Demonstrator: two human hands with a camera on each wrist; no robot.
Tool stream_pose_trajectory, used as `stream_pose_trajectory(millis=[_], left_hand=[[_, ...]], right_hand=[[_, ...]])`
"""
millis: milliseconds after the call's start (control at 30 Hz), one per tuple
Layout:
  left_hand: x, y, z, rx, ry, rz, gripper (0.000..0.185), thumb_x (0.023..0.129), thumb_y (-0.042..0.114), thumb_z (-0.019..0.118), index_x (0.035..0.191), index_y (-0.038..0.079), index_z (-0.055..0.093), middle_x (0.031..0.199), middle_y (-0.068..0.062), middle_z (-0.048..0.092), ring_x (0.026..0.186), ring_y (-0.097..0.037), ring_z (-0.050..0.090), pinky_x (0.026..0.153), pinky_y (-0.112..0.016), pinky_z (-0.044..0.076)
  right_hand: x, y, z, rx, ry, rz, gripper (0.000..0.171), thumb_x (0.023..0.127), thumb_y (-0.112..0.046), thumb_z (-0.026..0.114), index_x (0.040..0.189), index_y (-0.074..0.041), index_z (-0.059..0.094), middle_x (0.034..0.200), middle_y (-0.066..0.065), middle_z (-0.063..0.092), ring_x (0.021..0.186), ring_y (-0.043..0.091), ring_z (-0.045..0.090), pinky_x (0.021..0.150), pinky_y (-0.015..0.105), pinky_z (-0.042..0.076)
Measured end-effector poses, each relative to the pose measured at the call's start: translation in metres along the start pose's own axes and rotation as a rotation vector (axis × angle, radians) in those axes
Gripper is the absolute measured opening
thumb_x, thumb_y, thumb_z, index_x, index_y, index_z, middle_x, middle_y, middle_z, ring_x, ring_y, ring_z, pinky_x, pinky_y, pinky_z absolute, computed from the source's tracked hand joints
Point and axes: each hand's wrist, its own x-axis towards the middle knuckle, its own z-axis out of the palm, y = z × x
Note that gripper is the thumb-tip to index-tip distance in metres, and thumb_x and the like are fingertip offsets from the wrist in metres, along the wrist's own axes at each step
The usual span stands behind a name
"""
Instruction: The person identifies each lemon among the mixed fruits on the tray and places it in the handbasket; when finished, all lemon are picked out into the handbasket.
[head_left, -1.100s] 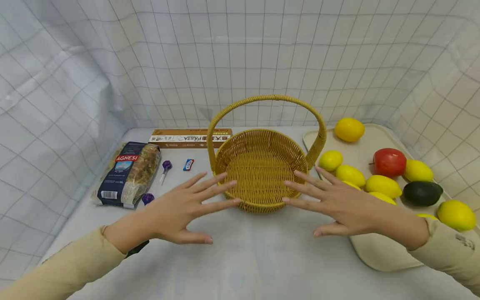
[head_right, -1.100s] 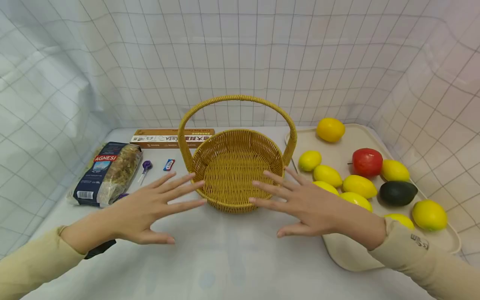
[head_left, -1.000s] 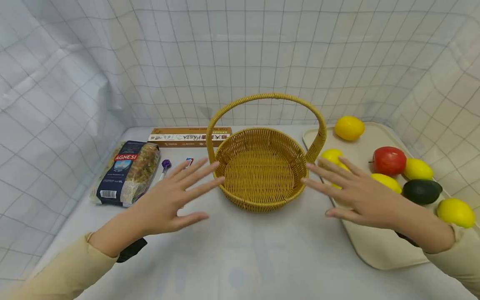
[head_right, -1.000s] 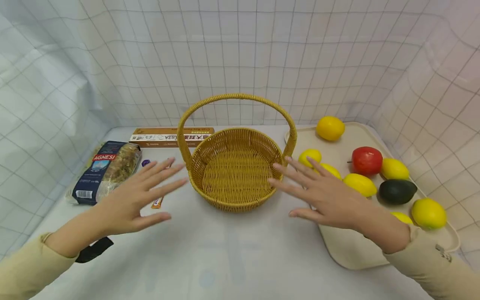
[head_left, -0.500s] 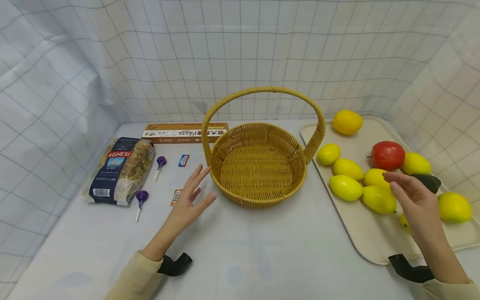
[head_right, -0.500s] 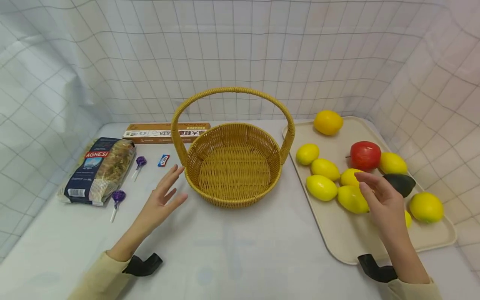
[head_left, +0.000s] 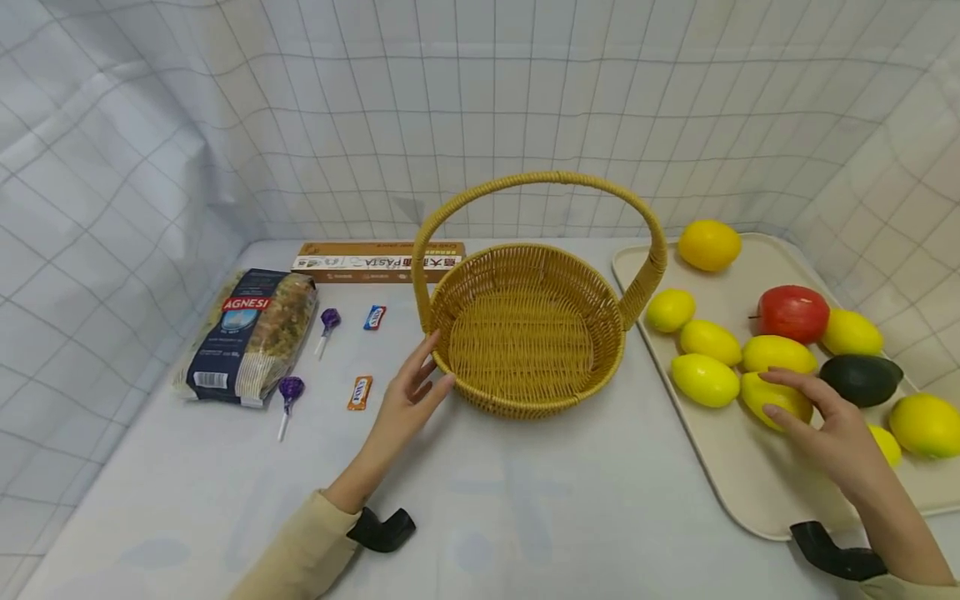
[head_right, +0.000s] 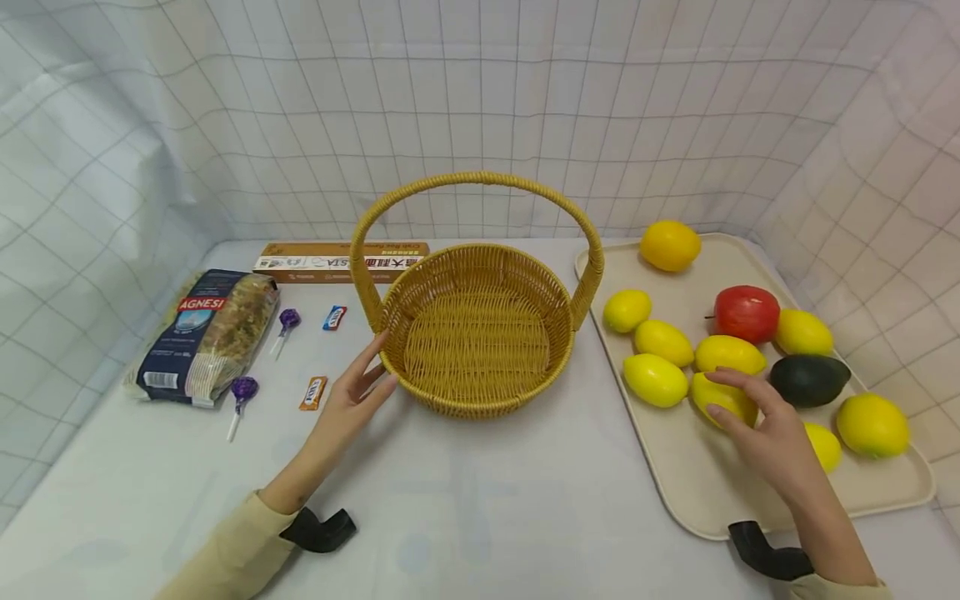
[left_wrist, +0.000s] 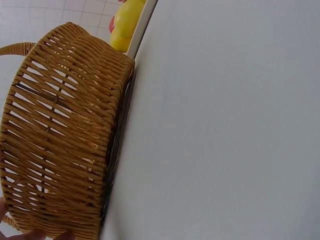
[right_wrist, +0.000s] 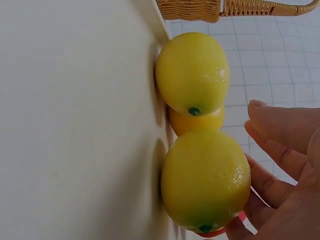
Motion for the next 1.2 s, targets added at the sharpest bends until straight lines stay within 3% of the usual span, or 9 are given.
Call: stream_pose_trajectory(millis=[100, 200, 333, 633, 767, 867, 933, 1100, 1200], left_hand=[[-0.002, 0.000, 0.002, -0.025, 0.009, -0.001, 0.060, 0.096, 0.006, 0.052, 0.150, 0.013, 0.026, 0.152, -0.001, 0.021, 0.132, -0.035, 0.029, 0.105, -0.053, 0.025], [-0.003, 0.009, 0.004, -0.036, 0.012, -0.022, 0.060, 0.096, 0.004, 0.051, 0.150, 0.010, 0.024, 0.152, -0.005, 0.020, 0.132, -0.037, 0.028, 0.106, -0.055, 0.024], [-0.002, 0.013, 0.004, -0.036, 0.008, -0.046, 0.060, 0.096, 0.004, 0.051, 0.150, 0.011, 0.023, 0.152, -0.004, 0.020, 0.132, -0.035, 0.028, 0.106, -0.055, 0.023], [-0.004, 0.031, 0.005, -0.049, 0.007, -0.048, 0.061, 0.095, -0.001, 0.050, 0.149, 0.004, 0.022, 0.152, -0.013, 0.018, 0.131, -0.043, 0.026, 0.104, -0.058, 0.023], [-0.002, 0.019, 0.003, -0.043, 0.014, -0.046, 0.061, 0.095, 0.001, 0.051, 0.149, 0.010, 0.024, 0.152, -0.008, 0.019, 0.132, -0.039, 0.027, 0.104, -0.057, 0.024], [-0.002, 0.008, 0.002, -0.037, 0.020, -0.039, 0.061, 0.096, 0.004, 0.052, 0.149, 0.015, 0.025, 0.152, -0.003, 0.020, 0.132, -0.034, 0.029, 0.105, -0.055, 0.024], [-0.002, 0.005, 0.001, -0.031, 0.024, -0.031, 0.061, 0.096, 0.006, 0.053, 0.150, 0.017, 0.025, 0.152, -0.001, 0.021, 0.132, -0.032, 0.030, 0.105, -0.054, 0.025], [-0.002, 0.001, 0.001, -0.034, 0.024, -0.022, 0.061, 0.097, 0.009, 0.052, 0.150, 0.020, 0.025, 0.151, 0.001, 0.022, 0.131, -0.031, 0.032, 0.105, -0.054, 0.025], [-0.001, 0.000, 0.002, -0.037, 0.023, -0.029, 0.061, 0.097, 0.008, 0.053, 0.150, 0.020, 0.025, 0.151, 0.001, 0.022, 0.131, -0.032, 0.032, 0.105, -0.054, 0.025]], right_hand=[[0.002, 0.003, 0.002, -0.045, 0.020, -0.062, 0.039, 0.091, -0.012, 0.063, 0.129, -0.006, 0.053, 0.123, -0.017, 0.045, 0.119, -0.004, 0.029, 0.108, 0.031, 0.011], [0.005, 0.004, 0.003, -0.131, 0.005, -0.084, 0.040, 0.090, -0.010, 0.064, 0.126, 0.002, 0.052, 0.133, 0.008, 0.044, 0.132, 0.021, 0.026, 0.109, 0.053, 0.009], [0.009, 0.004, 0.004, -0.242, -0.034, -0.075, 0.044, 0.089, -0.009, 0.065, 0.127, 0.007, 0.049, 0.133, 0.033, 0.034, 0.123, 0.055, 0.022, 0.096, 0.072, 0.012], [0.008, -0.009, 0.000, -0.293, -0.003, -0.065, 0.043, 0.088, -0.009, 0.065, 0.127, 0.002, 0.050, 0.127, 0.032, 0.038, 0.110, 0.051, 0.032, 0.086, 0.073, 0.026], [0.008, -0.036, 0.000, -0.259, 0.004, -0.173, 0.048, 0.084, -0.003, 0.069, 0.129, -0.004, 0.053, 0.133, 0.021, 0.042, 0.120, 0.031, 0.036, 0.094, 0.030, 0.041], [0.012, -0.068, 0.009, -0.191, -0.051, -0.274, 0.052, 0.081, -0.001, 0.072, 0.129, -0.012, 0.056, 0.136, 0.007, 0.044, 0.123, 0.007, 0.035, 0.080, 0.002, 0.030], [0.018, -0.092, 0.021, -0.127, -0.121, -0.332, 0.054, 0.081, 0.000, 0.072, 0.130, -0.016, 0.056, 0.137, 0.002, 0.044, 0.121, -0.001, 0.034, 0.085, 0.011, 0.039], [0.044, -0.132, 0.066, 0.037, -0.320, -0.467, 0.053, 0.084, -0.004, 0.069, 0.133, -0.017, 0.053, 0.140, 0.001, 0.042, 0.123, 0.015, 0.039, 0.087, 0.051, 0.047], [0.064, -0.144, 0.099, 0.155, -0.452, -0.505, 0.051, 0.087, -0.005, 0.067, 0.134, -0.012, 0.050, 0.138, 0.003, 0.043, 0.119, 0.021, 0.044, 0.088, 0.047, 0.047]])
